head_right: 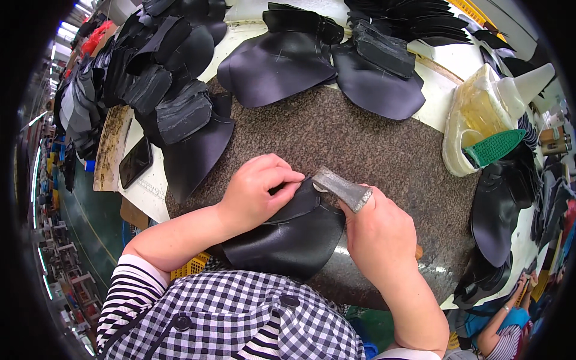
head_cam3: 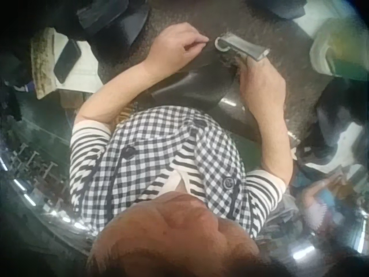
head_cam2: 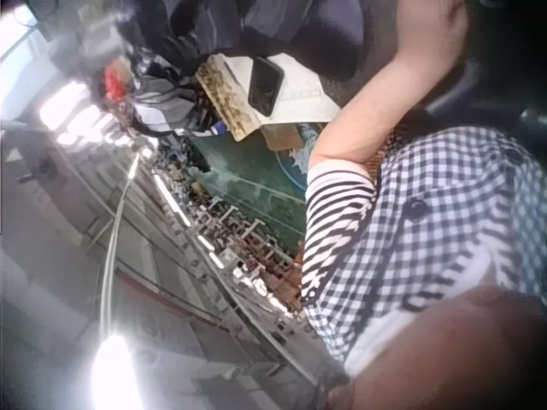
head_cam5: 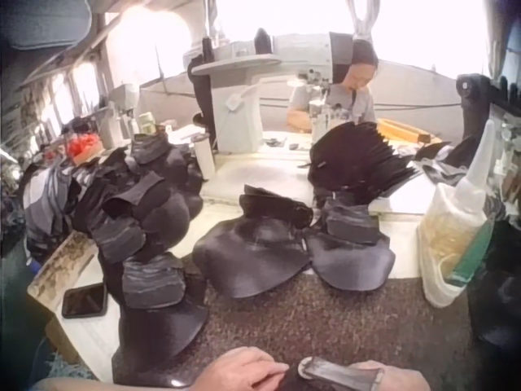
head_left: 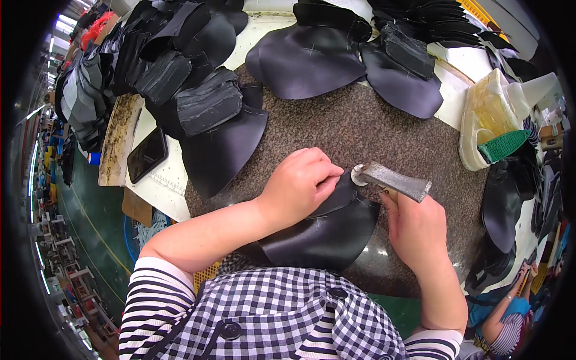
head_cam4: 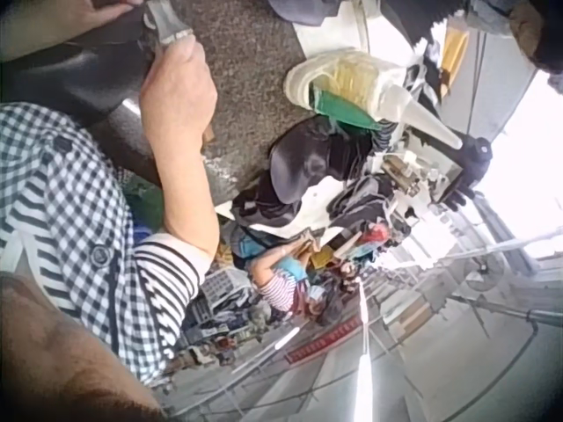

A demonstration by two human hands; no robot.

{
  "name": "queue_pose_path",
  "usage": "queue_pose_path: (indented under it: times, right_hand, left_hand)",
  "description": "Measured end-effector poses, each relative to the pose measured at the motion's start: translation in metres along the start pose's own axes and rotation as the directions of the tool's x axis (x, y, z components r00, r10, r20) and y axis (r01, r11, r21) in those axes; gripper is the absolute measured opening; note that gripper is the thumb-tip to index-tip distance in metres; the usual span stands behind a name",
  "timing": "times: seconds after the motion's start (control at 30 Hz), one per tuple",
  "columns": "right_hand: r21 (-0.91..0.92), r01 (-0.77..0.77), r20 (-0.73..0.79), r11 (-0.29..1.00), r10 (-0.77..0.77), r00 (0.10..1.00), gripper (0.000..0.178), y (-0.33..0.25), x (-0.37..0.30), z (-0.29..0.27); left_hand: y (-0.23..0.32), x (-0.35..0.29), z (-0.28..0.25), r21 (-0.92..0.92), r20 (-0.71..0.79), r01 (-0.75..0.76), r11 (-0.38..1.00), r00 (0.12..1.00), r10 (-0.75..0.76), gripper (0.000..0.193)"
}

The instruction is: The person folds and presses leather shoe upper pieces together by hand, then hammers the joined edges with a hammer on the workbench.

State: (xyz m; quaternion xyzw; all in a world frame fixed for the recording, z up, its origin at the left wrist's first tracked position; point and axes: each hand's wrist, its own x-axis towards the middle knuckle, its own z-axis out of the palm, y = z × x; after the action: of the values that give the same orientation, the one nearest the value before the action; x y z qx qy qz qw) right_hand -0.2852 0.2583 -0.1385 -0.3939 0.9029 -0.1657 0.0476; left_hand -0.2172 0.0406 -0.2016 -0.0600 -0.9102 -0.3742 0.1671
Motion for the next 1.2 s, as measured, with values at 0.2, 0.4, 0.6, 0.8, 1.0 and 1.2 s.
queue_pose_path:
  times: [0.2,0.4,0.6,0.8,1.0,1.2]
  right_hand:
    - [0.021,0.020,0.000,1.000,-0.020,1.000,0.020,0.001,0.000,-0.002]
    - [0.008,0.049,-0.057,0.999,-0.049,0.997,0.026,0.004,0.002,0.000]
    - [0.030,-0.017,-0.065,0.999,0.019,0.998,0.015,-0.005,0.007,0.002]
    - [-0.002,-0.009,-0.018,1.000,0.009,1.000,0.015,-0.005,0.008,0.002]
    - [-0.070,0.042,-0.018,0.997,-0.044,0.999,0.023,-0.002,0.005,0.008]
    - [-0.036,0.028,-0.046,0.999,-0.030,0.999,0.023,-0.004,0.004,0.009]
  left_hand:
    - [0.003,-0.009,0.005,0.190,0.001,-0.204,0.960,0.978,0.207,0.025]
    - [0.013,-0.008,0.004,0.365,0.101,-0.280,0.888,0.960,0.261,0.029]
    - [0.025,-0.003,0.007,0.526,0.180,-0.282,0.802,0.959,0.220,0.026]
    - [0.026,0.004,-0.002,0.467,0.180,-0.232,0.854,0.970,0.165,0.021]
    - [0.006,-0.004,-0.018,0.144,0.141,-0.014,0.990,0.990,-0.006,0.017]
    - [0.000,-0.016,-0.010,0.154,0.072,-0.158,0.975,0.986,0.149,0.017]
